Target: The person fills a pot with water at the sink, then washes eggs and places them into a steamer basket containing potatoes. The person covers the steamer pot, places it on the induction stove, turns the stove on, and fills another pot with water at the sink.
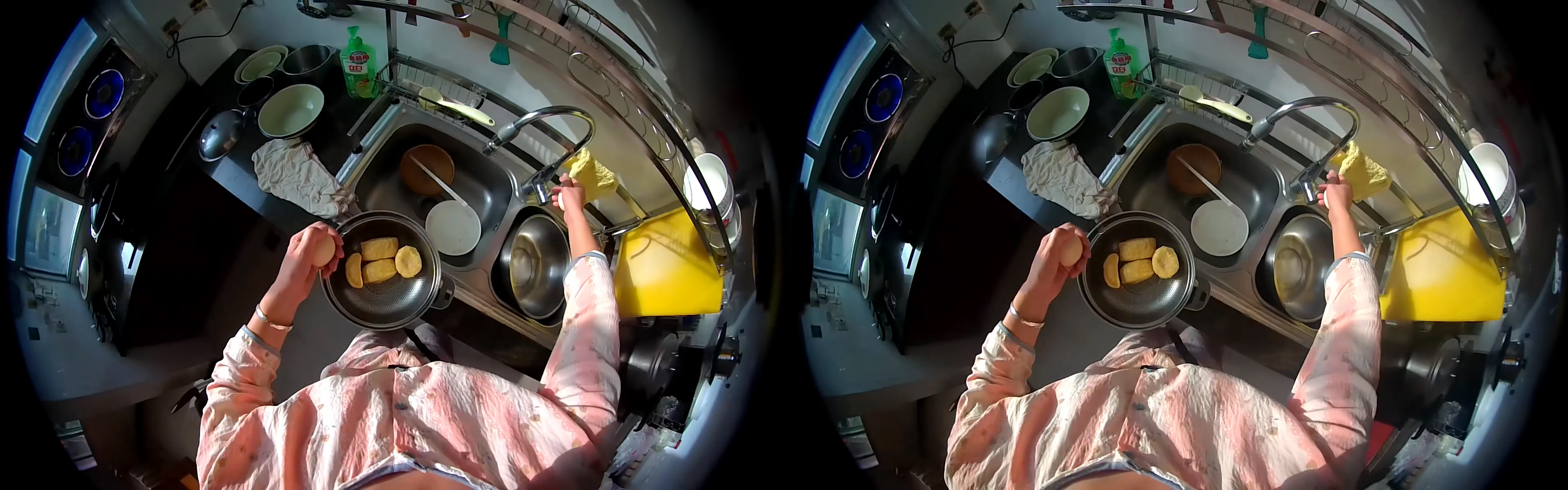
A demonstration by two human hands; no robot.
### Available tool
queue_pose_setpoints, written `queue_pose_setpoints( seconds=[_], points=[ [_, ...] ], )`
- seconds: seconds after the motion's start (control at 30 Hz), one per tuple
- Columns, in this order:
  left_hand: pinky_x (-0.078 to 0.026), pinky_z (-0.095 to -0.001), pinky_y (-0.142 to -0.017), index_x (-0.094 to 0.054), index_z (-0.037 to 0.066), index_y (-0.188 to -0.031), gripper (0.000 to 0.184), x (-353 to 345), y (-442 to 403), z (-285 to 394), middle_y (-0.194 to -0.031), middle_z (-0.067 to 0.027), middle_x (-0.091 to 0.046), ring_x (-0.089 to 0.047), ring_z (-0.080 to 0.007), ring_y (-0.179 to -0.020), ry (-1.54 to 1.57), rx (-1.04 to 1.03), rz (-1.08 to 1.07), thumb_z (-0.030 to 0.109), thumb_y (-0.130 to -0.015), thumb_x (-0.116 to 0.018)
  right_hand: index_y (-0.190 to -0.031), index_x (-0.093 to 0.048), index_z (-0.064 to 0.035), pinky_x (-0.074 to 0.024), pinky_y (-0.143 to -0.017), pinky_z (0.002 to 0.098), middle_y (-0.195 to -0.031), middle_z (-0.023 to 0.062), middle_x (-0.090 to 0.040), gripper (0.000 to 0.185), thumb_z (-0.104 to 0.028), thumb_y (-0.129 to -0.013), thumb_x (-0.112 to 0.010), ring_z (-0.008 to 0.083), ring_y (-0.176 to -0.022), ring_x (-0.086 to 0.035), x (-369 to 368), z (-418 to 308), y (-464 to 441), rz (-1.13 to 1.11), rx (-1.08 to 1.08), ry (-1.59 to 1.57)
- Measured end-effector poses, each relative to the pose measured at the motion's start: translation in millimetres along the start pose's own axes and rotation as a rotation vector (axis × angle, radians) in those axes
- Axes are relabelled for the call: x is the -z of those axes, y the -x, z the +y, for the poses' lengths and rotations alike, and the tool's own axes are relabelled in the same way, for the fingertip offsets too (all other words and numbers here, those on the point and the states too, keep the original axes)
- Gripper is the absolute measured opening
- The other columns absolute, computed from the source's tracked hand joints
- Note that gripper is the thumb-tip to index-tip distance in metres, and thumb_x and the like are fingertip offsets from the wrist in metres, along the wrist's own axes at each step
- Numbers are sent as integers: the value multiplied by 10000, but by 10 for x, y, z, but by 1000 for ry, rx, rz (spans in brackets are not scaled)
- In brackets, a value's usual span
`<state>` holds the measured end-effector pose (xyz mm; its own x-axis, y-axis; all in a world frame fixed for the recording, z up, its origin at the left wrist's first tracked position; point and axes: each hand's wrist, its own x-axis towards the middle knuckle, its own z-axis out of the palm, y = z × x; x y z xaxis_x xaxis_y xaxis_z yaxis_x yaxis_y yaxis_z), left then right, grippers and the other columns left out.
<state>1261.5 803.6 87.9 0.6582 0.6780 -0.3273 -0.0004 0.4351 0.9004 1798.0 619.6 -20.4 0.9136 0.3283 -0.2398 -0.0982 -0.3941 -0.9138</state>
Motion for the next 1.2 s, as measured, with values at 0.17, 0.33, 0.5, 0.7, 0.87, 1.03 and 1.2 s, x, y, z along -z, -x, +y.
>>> queue_pose_setpoints(
  seconds=[0.17,0.33,0.5,0.7,0.87,1.03,1.2],
  points=[
    [-442,-213,-472,-584,37,-853,373,-265,-690,-72,-697,-56,-584,-546,-103,-549,-71,109,-174,380,-943,-470,-974,-632,-71,-438,-394,245,-658,55,-613,237,-267,-920,-512,103,-454,-526,23,-13,53,62,49,345],
    [-456,-220,-502,-580,42,-886,352,-638,-834,-47,-725,-61,-589,-563,-115,-580,19,159,-154,364,-959,-458,-977,-653,-79,-444,-397,246,-671,53,-638,238,-241,-936,-483,95,-454,-533,193,113,170,78,86,291],
    [-448,-232,-497,-579,51,-894,339,-620,-839,-147,-736,-61,-597,-569,-130,-594,32,135,-93,359,-960,-455,-1034,-642,-77,-456,-423,250,-778,87,-660,257,-240,-958,-458,107,-500,-557,367,310,133,26,-20,120],
    [-428,-239,-530,-583,56,-896,339,-571,-677,-211,-750,-54,-589,-551,-126,-627,84,124,31,363,-960,-453,-1025,-636,-54,-459,-429,246,-781,83,-655,293,-280,-959,-463,110,-513,-557,429,398,80,7,-32,-32],
    [-425,-239,-516,-585,44,-897,342,-485,-452,-233,-741,-58,-594,-548,-132,-611,133,84,129,347,-964,-440,-941,-564,-65,-471,-445,258,-715,48,-595,277,-332,-949,-490,134,-529,-567,273,413,346,215,-116,-342],
    [-421,-238,-503,-582,32,-894,344,-400,-227,-291,-728,-54,-587,-544,-125,-597,177,5,179,336,-966,-438,-908,-551,-43,-516,-629,314,-778,71,-578,230,-273,-917,-533,189,-728,-594,-395,787,716,-177,-571,-900],
    [-429,-225,-522,-592,31,-903,353,-394,-47,-299,-745,-45,-593,-548,-108,-604,228,3,213,344,-967,-443,-887,-524,8,-546,-723,316,-900,124,-571,182,12,-767,-661,242,-827,-590,-1458,809,761,-442,-756,-982]
  ],
)
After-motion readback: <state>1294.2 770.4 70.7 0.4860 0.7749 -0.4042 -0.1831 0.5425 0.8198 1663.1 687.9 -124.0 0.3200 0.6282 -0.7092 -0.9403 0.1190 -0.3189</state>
